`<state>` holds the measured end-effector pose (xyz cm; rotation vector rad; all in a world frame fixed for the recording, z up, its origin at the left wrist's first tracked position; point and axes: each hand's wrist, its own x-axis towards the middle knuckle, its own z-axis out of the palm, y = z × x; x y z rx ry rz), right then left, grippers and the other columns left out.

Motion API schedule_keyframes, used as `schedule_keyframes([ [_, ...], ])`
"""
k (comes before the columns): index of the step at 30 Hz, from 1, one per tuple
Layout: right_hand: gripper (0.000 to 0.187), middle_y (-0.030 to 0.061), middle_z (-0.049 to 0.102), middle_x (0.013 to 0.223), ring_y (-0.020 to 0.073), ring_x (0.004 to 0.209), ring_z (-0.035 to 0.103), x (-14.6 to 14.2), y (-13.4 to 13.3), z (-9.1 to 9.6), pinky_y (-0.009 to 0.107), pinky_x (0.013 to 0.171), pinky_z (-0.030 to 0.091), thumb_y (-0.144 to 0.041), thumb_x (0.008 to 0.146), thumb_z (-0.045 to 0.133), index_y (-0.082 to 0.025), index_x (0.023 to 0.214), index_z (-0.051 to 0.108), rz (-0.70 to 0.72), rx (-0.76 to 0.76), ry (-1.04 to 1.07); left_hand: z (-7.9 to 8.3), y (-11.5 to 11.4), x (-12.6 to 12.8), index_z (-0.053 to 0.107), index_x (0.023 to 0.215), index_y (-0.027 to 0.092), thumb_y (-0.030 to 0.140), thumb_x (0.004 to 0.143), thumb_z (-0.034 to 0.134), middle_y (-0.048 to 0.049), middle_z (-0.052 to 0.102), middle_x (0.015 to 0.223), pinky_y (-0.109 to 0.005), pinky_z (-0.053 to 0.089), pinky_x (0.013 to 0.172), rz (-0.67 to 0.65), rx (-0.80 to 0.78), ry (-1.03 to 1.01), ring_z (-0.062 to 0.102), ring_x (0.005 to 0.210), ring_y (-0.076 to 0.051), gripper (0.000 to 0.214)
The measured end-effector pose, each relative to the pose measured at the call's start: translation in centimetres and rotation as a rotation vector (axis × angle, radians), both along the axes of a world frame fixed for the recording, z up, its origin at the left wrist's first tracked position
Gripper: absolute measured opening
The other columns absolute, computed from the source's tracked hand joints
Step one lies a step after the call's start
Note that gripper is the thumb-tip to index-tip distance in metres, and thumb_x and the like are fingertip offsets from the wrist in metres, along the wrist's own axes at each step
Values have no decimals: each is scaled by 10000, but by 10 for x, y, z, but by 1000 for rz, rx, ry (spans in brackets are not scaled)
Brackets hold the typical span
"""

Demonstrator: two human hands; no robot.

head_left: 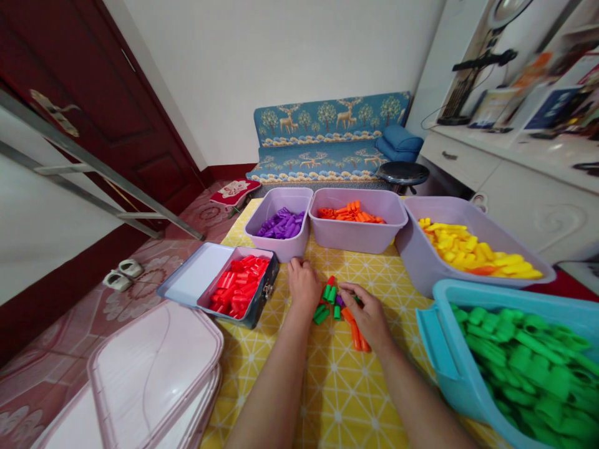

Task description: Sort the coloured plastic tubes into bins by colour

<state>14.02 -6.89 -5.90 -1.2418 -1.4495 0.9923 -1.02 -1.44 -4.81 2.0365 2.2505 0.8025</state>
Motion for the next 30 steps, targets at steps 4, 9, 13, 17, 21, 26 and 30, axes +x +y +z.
schedule_keyframes([
  [4,320,57,681,1049,200,963,640,0,0,-1,325,870,503,-435,859,528,-216,1062,644,-12,3,-5,-9,-7,-9,672,973,133,158,820,503,-127,585,1025,-367,419,891,-75,-1,-168,542,984,-240,229],
  [9,268,49,682,1021,210,952,638,-1,0,-1,359,867,512,-358,824,559,-244,1052,641,4,52,-47,-13,-32,-21,712,900,178,216,853,500,-71,686,870,-315,462,787,-392,-74,-511,602,830,-193,220],
  [13,277,29,663,1055,208,1014,609,0,-1,1,371,929,471,-262,770,588,-264,1040,645,65,168,-152,-3,-47,-28,711,998,200,327,834,581,-73,701,940,-313,462,806,-577,-146,-579,611,876,-210,245],
  [17,390,42,625,1118,226,1081,564,1,-3,4,404,976,430,-167,722,572,-261,1097,623,131,229,-237,8,-48,-39,702,1034,197,397,684,750,-79,689,964,-314,473,808,-707,-225,-592,615,875,-224,406],
  [21,501,50,559,1221,228,1169,494,2,-5,6,415,1027,373,-71,684,514,-255,1144,592,161,317,-265,12,-48,-49,666,1122,217,273,563,832,-78,675,1044,-347,472,880,-806,-271,-560,606,946,-247,585],
  [26,282,57,577,1084,232,1055,506,4,-12,12,413,935,383,-126,744,548,-232,993,627,78,469,-441,3,-49,-48,650,1138,201,59,642,676,-86,664,1123,-326,493,880,-725,-351,-698,629,964,-222,516],
  [30,87,35,594,883,225,901,500,-2,-21,19,404,822,352,-307,815,603,-234,820,649,69,478,-709,-4,-46,-41,679,1051,154,101,690,644,-84,692,1060,-314,506,862,-623,-341,-767,644,930,-204,366],
])
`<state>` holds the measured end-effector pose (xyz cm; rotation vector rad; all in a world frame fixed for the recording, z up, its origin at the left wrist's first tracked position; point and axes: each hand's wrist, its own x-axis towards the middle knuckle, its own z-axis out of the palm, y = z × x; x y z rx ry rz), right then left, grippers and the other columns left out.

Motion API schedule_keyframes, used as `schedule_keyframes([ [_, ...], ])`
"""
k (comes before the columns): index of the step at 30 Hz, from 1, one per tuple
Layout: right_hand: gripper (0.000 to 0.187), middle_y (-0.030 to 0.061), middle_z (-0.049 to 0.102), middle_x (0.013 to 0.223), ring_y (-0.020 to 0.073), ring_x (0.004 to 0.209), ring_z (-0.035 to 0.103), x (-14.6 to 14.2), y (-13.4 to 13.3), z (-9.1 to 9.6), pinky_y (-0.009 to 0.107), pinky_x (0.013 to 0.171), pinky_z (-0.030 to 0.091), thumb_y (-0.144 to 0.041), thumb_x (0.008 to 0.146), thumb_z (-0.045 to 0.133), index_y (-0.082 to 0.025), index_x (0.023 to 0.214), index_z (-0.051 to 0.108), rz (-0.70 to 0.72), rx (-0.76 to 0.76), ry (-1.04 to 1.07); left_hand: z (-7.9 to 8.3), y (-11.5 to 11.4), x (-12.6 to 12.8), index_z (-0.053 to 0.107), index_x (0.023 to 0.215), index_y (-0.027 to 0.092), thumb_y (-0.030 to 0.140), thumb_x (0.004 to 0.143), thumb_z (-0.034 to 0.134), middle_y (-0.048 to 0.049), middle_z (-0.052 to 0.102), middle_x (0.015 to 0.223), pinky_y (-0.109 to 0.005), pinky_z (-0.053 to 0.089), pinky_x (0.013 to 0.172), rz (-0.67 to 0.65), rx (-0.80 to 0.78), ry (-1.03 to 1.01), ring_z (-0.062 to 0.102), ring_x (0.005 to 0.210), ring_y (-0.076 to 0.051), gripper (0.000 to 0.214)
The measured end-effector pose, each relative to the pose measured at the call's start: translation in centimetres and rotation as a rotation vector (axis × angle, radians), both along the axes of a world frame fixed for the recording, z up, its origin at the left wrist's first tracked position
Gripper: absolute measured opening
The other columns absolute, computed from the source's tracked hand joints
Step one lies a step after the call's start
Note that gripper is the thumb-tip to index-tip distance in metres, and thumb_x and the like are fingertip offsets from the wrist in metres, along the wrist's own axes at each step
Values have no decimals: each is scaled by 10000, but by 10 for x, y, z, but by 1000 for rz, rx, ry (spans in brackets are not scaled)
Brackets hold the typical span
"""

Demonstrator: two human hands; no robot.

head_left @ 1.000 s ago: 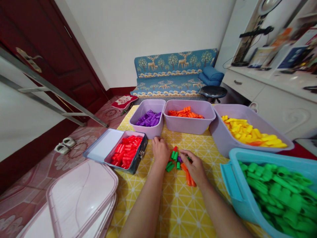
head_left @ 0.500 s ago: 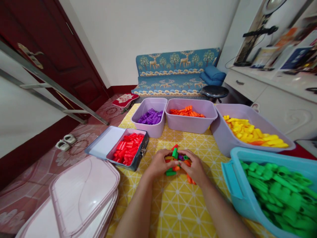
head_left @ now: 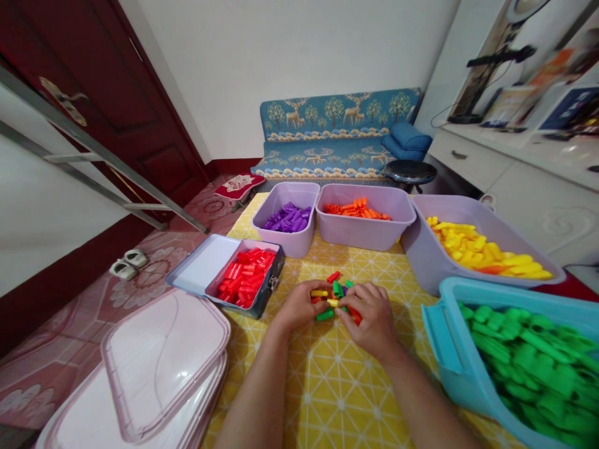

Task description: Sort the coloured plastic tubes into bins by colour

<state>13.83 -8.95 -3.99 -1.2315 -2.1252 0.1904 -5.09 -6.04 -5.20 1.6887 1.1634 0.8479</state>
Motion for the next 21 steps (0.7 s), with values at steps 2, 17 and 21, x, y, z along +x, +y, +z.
schedule_keyframes([
  [2,142,39,600,913,237,925,486,-5,-2,1,402,813,334,-353,788,653,-242,876,660,-60,-15,-86,-1,1,3,694,1013,149,138,713,645,-86,700,1039,-325,500,880,47,15,4,641,942,-210,304],
  [17,173,22,633,1006,237,980,493,-11,1,-3,392,820,340,-235,808,656,-298,969,667,-66,-33,-144,-13,2,5,709,961,167,-14,635,456,-88,705,1004,-335,508,855,101,59,-68,647,912,-197,451],
  [21,151,46,658,997,215,956,544,-13,3,-2,375,836,389,-199,870,554,-216,996,636,-75,-81,63,-12,3,5,710,968,186,-26,612,423,-69,707,1009,-354,496,874,116,76,-49,641,913,-197,505],
])
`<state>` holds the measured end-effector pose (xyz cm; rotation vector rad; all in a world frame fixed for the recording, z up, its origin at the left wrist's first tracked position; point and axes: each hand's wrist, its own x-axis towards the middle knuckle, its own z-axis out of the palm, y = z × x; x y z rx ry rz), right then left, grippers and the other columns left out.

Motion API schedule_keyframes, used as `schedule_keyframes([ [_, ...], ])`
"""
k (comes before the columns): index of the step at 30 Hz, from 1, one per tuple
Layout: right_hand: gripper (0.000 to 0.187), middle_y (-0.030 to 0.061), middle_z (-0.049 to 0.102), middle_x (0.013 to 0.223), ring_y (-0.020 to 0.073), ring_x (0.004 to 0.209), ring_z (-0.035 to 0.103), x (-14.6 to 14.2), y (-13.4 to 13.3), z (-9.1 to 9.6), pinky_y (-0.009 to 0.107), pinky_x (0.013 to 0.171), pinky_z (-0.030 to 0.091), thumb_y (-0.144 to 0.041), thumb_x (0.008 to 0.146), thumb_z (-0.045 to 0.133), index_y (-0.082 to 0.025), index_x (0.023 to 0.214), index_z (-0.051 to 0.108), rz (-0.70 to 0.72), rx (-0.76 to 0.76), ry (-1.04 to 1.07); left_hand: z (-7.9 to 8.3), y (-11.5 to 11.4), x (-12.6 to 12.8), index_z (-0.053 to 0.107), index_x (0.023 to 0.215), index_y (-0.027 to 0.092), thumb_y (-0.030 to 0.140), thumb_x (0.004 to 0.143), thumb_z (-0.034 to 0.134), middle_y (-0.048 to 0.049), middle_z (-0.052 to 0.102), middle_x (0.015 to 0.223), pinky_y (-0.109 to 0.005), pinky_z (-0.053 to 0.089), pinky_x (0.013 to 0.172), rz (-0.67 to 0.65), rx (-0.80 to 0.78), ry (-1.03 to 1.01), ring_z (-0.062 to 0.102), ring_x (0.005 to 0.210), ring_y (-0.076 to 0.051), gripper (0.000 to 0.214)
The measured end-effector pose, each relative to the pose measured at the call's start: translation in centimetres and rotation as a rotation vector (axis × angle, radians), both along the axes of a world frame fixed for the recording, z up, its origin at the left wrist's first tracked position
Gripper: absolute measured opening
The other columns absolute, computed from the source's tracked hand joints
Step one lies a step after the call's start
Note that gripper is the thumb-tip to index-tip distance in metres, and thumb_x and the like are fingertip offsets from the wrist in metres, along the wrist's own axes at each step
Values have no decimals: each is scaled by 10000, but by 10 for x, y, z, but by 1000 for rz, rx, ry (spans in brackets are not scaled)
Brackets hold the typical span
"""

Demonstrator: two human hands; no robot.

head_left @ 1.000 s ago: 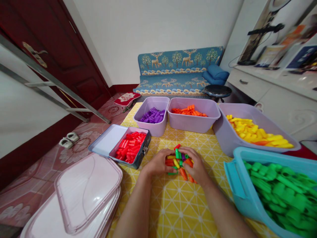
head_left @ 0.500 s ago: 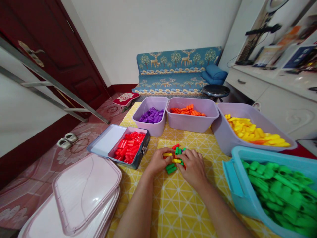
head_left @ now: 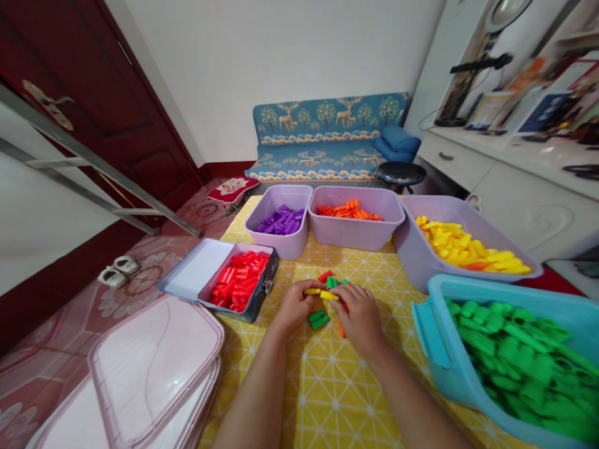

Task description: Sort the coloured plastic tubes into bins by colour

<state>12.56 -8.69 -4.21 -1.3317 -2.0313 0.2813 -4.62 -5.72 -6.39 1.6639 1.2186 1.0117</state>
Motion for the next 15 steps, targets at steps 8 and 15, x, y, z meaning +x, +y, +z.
schedule_keyframes([
  [8,182,24,688,937,169,846,626,5,3,39,326,789,478,-258,845,569,-245,993,673,95,-247,649,-3,1,2,704,999,209,-1,663,464,-74,696,1069,-418,465,930,61,44,36,625,1003,-226,463],
  [15,322,64,623,1126,144,901,616,20,12,65,347,844,470,-419,870,524,-237,1126,597,-136,5,1440,0,-2,5,549,1174,213,202,845,510,-55,711,937,-346,489,778,103,53,-11,637,835,-195,332],
])
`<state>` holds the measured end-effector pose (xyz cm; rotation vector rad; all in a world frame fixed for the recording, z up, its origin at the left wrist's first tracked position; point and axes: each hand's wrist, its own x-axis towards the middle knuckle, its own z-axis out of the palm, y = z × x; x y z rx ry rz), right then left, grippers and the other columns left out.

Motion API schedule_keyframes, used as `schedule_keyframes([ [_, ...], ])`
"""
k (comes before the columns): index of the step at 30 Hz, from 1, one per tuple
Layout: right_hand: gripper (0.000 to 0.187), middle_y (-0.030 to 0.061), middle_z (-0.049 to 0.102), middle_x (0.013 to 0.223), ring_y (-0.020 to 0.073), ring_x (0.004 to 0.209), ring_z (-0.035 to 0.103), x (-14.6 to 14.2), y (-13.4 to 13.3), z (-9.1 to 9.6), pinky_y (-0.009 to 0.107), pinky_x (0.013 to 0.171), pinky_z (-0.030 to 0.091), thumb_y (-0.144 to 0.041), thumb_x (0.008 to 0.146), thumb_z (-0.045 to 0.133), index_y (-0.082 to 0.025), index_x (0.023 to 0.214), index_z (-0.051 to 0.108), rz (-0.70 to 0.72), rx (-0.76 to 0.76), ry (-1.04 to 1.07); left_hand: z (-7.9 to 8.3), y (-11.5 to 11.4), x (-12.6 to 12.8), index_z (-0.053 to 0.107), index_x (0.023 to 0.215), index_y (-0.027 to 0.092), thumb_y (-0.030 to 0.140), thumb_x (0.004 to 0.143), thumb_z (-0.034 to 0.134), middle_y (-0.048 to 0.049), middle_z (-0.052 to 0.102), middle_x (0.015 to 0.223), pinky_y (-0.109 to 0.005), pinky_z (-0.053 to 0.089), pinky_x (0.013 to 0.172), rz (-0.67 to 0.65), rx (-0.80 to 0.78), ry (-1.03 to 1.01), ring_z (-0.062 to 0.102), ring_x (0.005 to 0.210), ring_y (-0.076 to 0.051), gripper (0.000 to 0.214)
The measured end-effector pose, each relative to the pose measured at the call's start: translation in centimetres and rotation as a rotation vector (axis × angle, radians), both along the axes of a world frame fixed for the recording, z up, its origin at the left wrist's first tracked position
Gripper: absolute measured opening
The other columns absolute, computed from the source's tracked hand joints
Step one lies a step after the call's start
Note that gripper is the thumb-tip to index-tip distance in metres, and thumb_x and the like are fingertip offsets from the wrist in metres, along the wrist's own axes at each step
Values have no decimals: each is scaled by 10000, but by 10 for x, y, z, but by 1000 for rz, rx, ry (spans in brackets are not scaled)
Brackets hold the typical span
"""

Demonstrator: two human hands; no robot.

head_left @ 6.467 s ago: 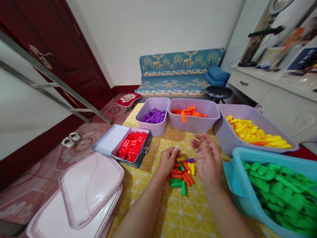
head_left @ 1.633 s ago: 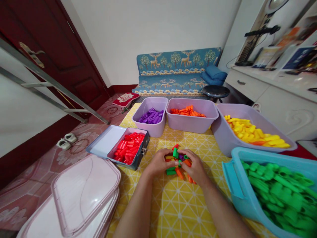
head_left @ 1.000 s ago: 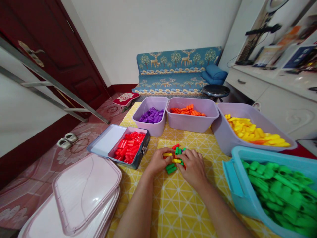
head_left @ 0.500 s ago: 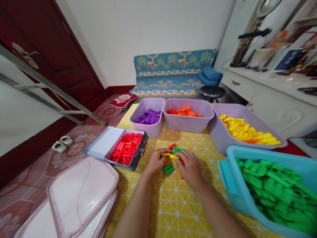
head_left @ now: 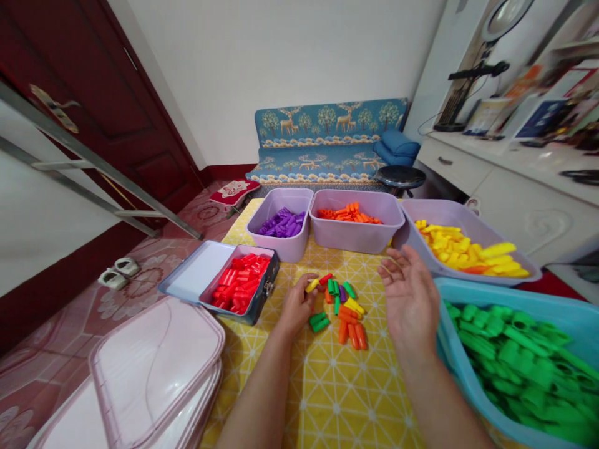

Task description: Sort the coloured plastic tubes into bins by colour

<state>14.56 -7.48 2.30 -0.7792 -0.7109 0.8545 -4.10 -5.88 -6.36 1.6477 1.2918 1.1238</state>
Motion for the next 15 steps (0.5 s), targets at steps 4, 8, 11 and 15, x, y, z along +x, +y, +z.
schedule_keyframes([
  [4,312,77,649,1068,185,860,618,-3,7,-39,346,756,490,-439,839,540,-208,1027,632,84,-239,-409,-1,0,1,613,1079,195,318,870,524,-48,691,908,-297,462,744,39,0,19,614,805,-182,259],
  [8,326,111,630,1129,252,1056,567,-3,16,-76,437,915,450,-348,792,567,-182,1066,629,9,-214,-893,-3,2,1,663,1032,182,319,819,600,-66,656,973,-268,444,710,19,52,39,578,787,-164,261],
  [11,466,137,582,1246,273,1165,515,-4,17,-85,474,1004,391,-280,768,577,-170,1220,560,24,-204,-1142,-2,2,2,647,1096,188,269,753,664,-75,638,1052,-288,452,780,7,110,105,575,886,-189,353],
  [15,528,123,599,1231,279,1138,541,-14,11,-84,481,984,409,-256,764,596,-197,1282,516,144,-189,-1315,2,0,3,532,1292,251,166,704,648,-68,594,1224,-342,448,894,-22,132,179,567,1008,-220,606],
])
